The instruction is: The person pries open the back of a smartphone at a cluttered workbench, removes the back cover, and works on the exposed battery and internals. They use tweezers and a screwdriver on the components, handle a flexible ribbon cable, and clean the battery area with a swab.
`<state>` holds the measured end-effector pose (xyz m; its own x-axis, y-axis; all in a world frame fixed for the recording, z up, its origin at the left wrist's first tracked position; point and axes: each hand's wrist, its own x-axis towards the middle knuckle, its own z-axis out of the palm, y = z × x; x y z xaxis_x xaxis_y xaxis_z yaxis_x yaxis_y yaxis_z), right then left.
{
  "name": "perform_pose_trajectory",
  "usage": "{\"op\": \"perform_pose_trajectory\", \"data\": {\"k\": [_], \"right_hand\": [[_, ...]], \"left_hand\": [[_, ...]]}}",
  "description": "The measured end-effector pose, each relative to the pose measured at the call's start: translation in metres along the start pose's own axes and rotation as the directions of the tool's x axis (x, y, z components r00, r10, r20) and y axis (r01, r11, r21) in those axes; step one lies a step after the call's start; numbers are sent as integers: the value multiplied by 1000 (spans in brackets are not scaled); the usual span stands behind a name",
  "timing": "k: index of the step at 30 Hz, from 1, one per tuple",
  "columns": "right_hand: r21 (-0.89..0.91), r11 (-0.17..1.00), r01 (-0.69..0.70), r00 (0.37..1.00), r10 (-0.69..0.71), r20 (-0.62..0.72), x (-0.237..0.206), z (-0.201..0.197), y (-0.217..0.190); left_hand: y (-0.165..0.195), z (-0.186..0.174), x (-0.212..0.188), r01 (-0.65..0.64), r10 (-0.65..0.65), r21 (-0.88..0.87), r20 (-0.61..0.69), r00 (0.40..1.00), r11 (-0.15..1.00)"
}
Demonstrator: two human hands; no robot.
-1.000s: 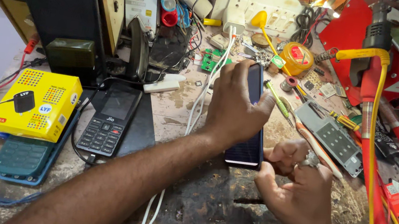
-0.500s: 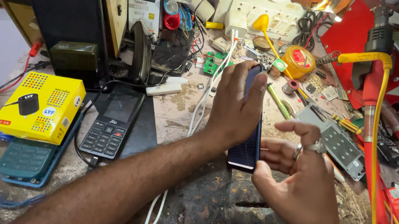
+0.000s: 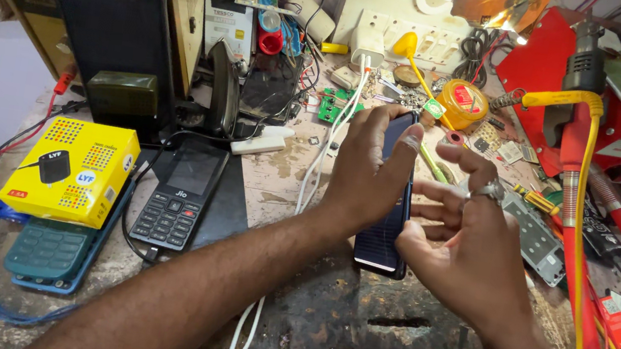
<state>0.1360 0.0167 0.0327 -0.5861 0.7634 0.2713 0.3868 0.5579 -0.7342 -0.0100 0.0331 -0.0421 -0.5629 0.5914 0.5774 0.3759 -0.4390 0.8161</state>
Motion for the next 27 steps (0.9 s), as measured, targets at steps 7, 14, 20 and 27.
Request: {"op": "perform_pose_trajectory", "data": {"k": [7,14,20,27], "right_hand": [[-214,972,102,990,-120,-73,5,1,0],[-208,945,254,967,-256,20,5,-6,3],[-64,975,215,977,-213,31,14,-8,12],[-2,998,67,998,-67,-9,18,-8,19]], "left_hand": [[-1,-2,4,27,-26,-20,19,999,999],[2,0,0,43,-41,-51,45,998,998],[7,-3,2,40,-36,-46,93,995,998],[12,-4,4,12,-7,-50,92,996,999]]}}
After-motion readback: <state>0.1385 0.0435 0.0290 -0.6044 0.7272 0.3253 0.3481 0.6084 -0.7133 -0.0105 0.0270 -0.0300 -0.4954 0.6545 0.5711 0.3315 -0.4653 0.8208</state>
